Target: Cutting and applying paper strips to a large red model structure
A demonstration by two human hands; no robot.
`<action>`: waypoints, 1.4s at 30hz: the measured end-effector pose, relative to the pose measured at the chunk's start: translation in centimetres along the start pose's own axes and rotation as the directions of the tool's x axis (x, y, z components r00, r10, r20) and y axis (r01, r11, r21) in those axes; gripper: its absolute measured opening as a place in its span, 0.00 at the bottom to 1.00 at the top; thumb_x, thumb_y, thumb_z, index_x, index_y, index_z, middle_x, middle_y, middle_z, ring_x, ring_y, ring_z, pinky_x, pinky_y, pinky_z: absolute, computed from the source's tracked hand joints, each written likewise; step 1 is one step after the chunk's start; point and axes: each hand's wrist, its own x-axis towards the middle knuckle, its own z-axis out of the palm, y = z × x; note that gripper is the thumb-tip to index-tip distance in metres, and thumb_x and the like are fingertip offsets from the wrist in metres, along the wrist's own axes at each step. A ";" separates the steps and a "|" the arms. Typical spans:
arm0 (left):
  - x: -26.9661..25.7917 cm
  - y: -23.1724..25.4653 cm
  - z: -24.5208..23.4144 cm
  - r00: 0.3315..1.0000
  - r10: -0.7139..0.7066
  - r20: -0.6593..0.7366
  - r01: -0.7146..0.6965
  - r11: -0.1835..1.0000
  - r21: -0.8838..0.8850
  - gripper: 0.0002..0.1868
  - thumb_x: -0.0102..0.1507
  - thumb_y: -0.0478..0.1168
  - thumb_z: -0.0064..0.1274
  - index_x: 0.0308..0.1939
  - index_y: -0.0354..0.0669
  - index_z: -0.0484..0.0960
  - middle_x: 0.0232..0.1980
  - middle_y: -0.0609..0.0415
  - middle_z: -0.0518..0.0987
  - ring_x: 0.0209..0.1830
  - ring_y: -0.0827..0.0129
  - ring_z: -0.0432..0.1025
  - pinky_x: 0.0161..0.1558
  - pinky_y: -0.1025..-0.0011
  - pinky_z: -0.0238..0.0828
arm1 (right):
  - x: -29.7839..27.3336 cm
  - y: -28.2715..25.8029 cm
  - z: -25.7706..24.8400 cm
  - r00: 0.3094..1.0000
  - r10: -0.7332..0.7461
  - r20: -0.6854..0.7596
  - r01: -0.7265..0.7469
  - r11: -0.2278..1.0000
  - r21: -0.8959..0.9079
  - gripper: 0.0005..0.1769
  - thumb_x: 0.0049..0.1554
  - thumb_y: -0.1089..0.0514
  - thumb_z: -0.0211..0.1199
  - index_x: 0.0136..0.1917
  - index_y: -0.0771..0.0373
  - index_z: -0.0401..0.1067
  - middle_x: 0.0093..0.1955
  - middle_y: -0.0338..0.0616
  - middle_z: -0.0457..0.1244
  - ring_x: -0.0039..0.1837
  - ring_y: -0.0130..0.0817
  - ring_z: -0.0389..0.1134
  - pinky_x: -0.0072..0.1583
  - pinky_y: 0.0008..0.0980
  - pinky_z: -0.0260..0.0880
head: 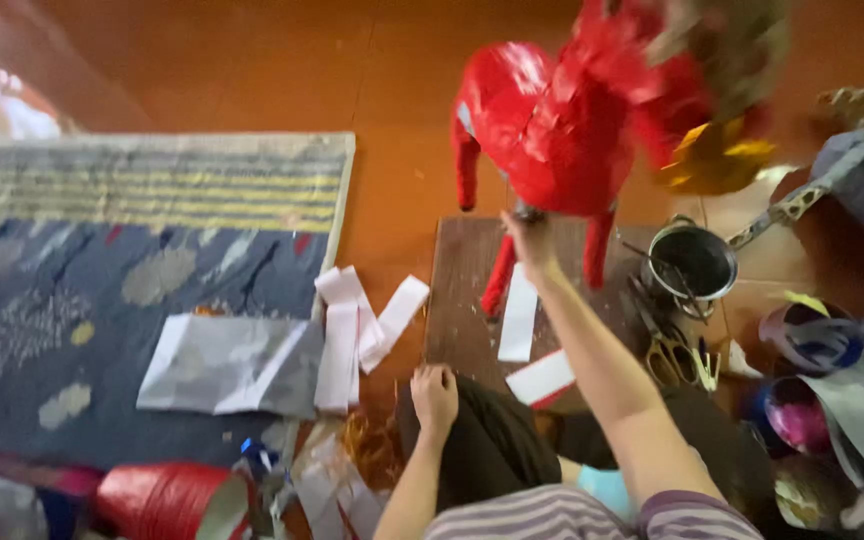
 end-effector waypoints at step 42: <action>-0.9 -0.5 16.2 0.988 0.050 0.145 0.070 0.697 -0.714 0.31 0.44 0.34 0.68 0.52 0.49 0.78 0.49 0.59 0.76 0.46 0.67 0.70 0.49 0.71 0.68 | 11.1 23.9 -21.4 0.998 -0.057 0.008 0.049 0.911 0.411 0.13 0.62 0.54 0.59 0.59 0.60 0.71 0.49 0.40 0.64 0.57 0.30 0.68 0.67 0.33 0.78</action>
